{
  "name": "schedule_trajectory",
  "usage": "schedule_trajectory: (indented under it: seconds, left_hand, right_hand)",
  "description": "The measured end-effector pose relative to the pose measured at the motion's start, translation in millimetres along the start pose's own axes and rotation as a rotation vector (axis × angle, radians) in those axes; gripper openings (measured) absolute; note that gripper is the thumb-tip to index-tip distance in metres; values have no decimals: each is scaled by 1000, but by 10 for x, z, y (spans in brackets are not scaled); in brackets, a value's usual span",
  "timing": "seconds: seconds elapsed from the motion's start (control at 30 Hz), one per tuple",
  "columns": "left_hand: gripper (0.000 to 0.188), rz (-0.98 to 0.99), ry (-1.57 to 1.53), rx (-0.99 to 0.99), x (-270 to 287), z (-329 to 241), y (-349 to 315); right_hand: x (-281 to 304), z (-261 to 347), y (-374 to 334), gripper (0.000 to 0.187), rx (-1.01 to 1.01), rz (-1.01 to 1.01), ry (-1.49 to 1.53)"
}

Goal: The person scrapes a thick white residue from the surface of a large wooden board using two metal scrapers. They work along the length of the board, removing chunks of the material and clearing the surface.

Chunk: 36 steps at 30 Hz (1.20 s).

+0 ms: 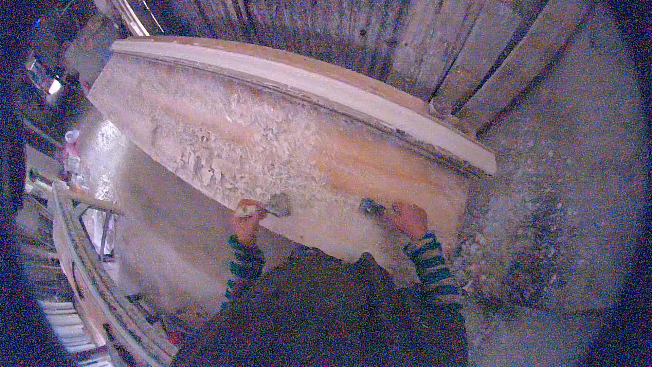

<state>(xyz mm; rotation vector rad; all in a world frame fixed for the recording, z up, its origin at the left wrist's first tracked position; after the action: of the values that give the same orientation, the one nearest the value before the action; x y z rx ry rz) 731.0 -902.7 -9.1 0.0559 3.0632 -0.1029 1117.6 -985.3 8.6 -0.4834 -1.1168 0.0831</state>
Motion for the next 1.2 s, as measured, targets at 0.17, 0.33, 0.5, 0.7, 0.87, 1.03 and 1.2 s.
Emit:
schedule_trajectory:
  seconds: [0.17,0.33,0.5,0.7,0.87,1.03,1.2]
  left_hand:
    - [11,35,56,72,-105,125,-45]
    - [10,88,55,33,-163,84,-135]
    - [10,210,99,-28,-380,375,-219]
    - [10,-74,281,-226,-495,292,-56]
    - [13,-241,341,-494,62,60,379]
    - [11,-193,263,-332,84,-474,341]
    - [9,-84,240,-240,66,-166,119]
  right_hand:
    - [-711,473,455,35,216,-264,102]
    - [-484,1455,683,35,290,-124,80]
    - [83,1224,323,38,258,-110,28]
    - [-216,214,-296,34,-13,85,-115]
    - [-738,126,-375,30,75,-31,61]
    - [-707,671,30,32,72,-30,49]
    - [-531,713,81,32,155,-73,51]
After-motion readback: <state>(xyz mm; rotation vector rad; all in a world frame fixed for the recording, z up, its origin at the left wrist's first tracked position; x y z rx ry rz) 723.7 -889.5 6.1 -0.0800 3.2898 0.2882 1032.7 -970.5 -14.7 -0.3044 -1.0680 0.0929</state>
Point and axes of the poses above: each hand's wrist, its own y-axis towards the middle knuckle, its own x-axis out of the back of the hand, z = x × y, the point moved 2 cm from there along y, towards the middle knuckle, and after that the axes turned 4 degrees about z, right-handed, at the moved point
